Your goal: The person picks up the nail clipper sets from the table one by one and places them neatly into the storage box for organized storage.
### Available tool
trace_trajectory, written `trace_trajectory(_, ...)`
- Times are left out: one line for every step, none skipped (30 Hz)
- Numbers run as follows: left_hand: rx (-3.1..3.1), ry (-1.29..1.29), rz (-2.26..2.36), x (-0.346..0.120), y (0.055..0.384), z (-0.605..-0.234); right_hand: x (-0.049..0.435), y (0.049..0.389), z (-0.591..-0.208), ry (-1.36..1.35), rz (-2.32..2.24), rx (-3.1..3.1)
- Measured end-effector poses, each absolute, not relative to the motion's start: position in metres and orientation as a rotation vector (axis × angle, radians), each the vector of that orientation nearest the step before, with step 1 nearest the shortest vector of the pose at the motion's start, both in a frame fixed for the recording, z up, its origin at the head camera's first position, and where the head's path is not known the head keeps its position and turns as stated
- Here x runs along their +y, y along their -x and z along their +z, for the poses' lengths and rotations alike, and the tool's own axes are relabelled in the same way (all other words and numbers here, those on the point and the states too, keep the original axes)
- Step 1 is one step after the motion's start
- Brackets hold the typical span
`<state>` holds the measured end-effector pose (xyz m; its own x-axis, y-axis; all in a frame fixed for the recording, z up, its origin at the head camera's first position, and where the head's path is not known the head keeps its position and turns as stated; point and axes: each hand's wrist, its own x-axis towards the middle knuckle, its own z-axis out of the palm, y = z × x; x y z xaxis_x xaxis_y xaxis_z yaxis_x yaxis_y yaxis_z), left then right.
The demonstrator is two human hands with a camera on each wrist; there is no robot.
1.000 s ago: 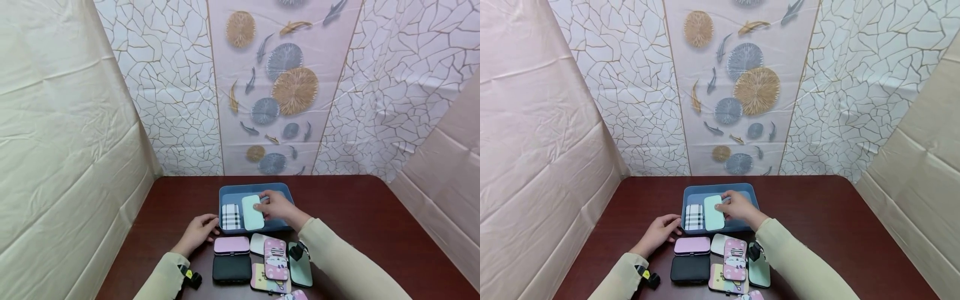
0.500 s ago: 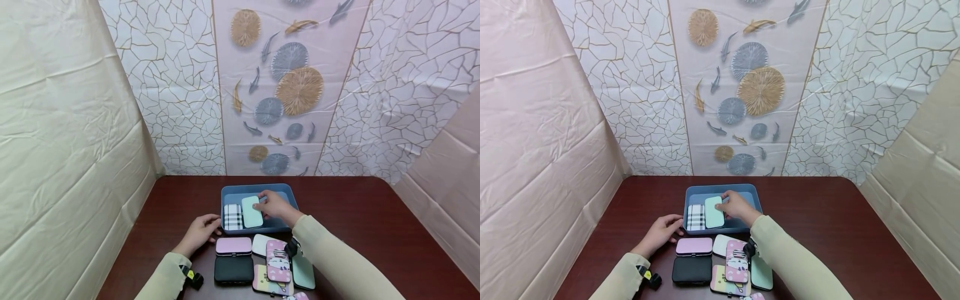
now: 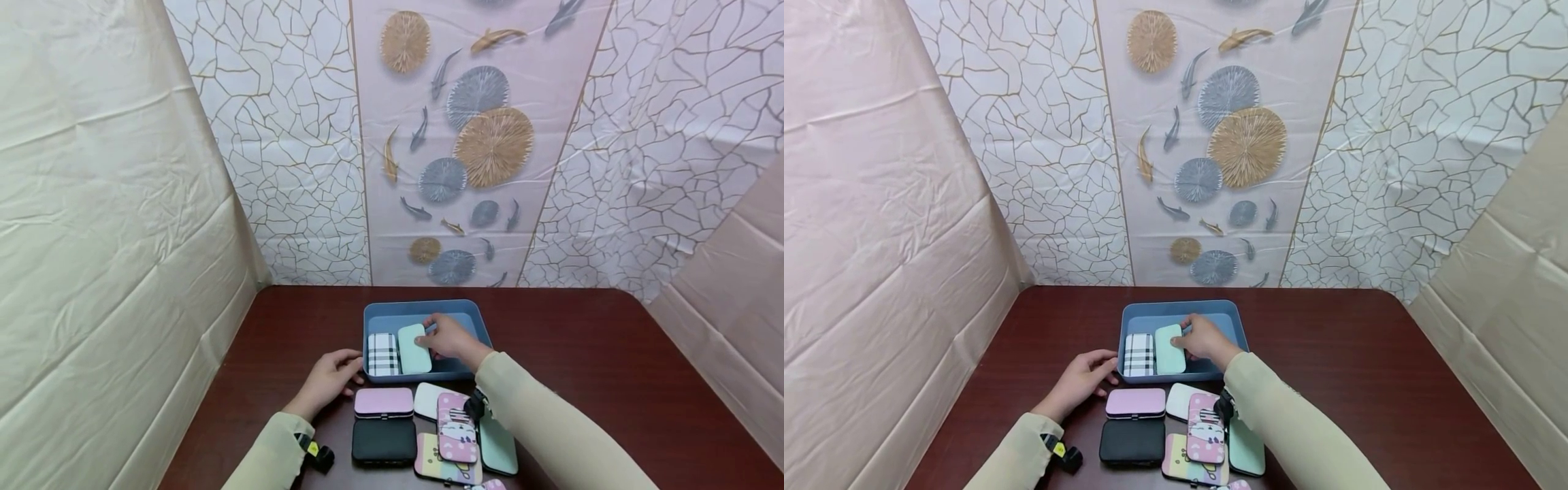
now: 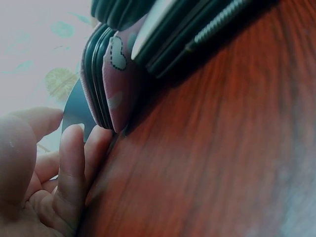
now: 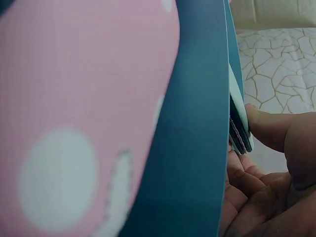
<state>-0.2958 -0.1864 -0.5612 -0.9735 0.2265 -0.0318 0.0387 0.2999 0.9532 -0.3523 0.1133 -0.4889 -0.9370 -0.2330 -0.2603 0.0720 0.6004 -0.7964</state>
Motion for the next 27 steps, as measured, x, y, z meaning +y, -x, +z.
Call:
trace_trajectory(2.4,-0.246,1.748,-0.1866,0.296,-0.5612,0.1131,0.3522,-0.4887,0.131,-1.258,2.492)
trace_trajectory(2.4,-0.254,1.748,-0.1869,0.296,-0.5614,0.113,0.3523,-0.4891,0.13,-1.253,2.49)
trace_trajectory(2.397,-0.254,1.749,-0.1872,0.2962,-0.5616,0.1128,0.3522,-0.4892,0.129,-1.252,2.484)
trace_trajectory(2.394,-0.251,1.748,-0.1874,0.2963,-0.5615,0.1126,0.3522,-0.4895,0.128,-1.252,2.478)
trace_trajectory(2.391,-0.246,1.748,-0.1876,0.2964,-0.5614,0.1125,0.3522,-0.4899,0.126,-1.25,2.473)
trace_trajectory(2.388,-0.244,1.748,-0.1878,0.2965,-0.5614,0.1123,0.352,-0.4901,0.124,-1.251,2.468)
trace_trajectory(2.386,-0.245,1.748,-0.188,0.2966,-0.5615,0.1121,0.3521,-0.4907,0.12,-1.25,2.464)
trace_trajectory(2.386,-0.248,1.748,-0.188,0.2966,-0.5614,0.1118,0.3522,-0.4912,0.113,-1.251,2.46)
trace_trajectory(2.385,-0.242,1.747,-0.1879,0.2967,-0.5615,0.1115,0.3523,-0.4915,0.109,-1.25,2.458)
trace_trajectory(2.387,-0.243,1.747,-0.1879,0.2966,-0.5613,0.1112,0.3525,-0.4918,0.107,-1.248,2.459)
trace_trajectory(2.388,-0.243,1.746,-0.1878,0.2964,-0.5612,0.1112,0.3527,-0.4923,0.105,-1.246,2.459)
trace_trajectory(2.388,-0.244,1.747,-0.1877,0.2963,-0.5611,0.1112,0.3528,-0.4925,0.104,-1.243,2.46)
trace_trajectory(2.389,-0.244,1.746,-0.1877,0.2962,-0.561,0.1111,0.353,-0.4931,0.1,-1.238,2.462)
trace_trajectory(2.389,-0.244,1.746,-0.1877,0.296,-0.5609,0.1111,0.353,-0.4931,0.099,-1.234,2.464)
trace_trajectory(2.389,-0.243,1.746,-0.1876,0.2957,-0.5608,0.1114,0.3528,-0.4931,0.101,-1.23,2.464)
trace_trajectory(2.391,-0.25,1.745,-0.1877,0.2954,-0.5606,0.1119,0.3528,-0.493,0.104,-1.224,2.466)
trace_trajectory(2.391,-0.249,1.744,-0.1876,0.2952,-0.5605,0.1122,0.3528,-0.4931,0.104,-1.225,2.464)
trace_trajectory(2.391,-0.249,1.744,-0.1875,0.2952,-0.5605,0.1124,0.353,-0.4931,0.102,-1.228,2.459)
trace_trajectory(2.392,-0.248,1.743,-0.1874,0.2951,-0.5606,0.1127,0.3533,-0.4932,0.096,-1.234,2.453)
trace_trajectory(2.392,-0.247,1.745,-0.1872,0.2952,-0.5607,0.1131,0.354,-0.4935,0.093,-1.243,2.445)
trace_trajectory(2.393,-0.248,1.747,-0.1871,0.2954,-0.5606,0.1136,0.3547,-0.494,0.093,-1.247,2.443)
trace_trajectory(2.395,-0.251,1.749,-0.1871,0.2957,-0.5608,0.1139,0.3556,-0.4942,0.094,-1.25,2.442)
trace_trajectory(2.393,-0.245,1.751,-0.1869,0.2961,-0.561,0.1139,0.3567,-0.495,0.083,-1.259,2.437)
trace_trajectory(2.395,-0.248,1.752,-0.1869,0.2964,-0.5612,0.1141,0.3577,-0.4955,0.077,-1.261,2.437)
trace_trajectory(2.397,-0.251,1.753,-0.1869,0.2967,-0.5612,0.1143,0.3586,-0.4961,0.075,-1.257,2.44)
trace_trajectory(2.399,-0.254,1.754,-0.1869,0.297,-0.5612,0.1144,0.3594,-0.4965,0.075,-1.25,2.445)
trace_trajectory(2.402,-0.257,1.753,-0.1869,0.2971,-0.5613,0.1148,0.3596,-0.4966,0.088,-1.235,2.456)
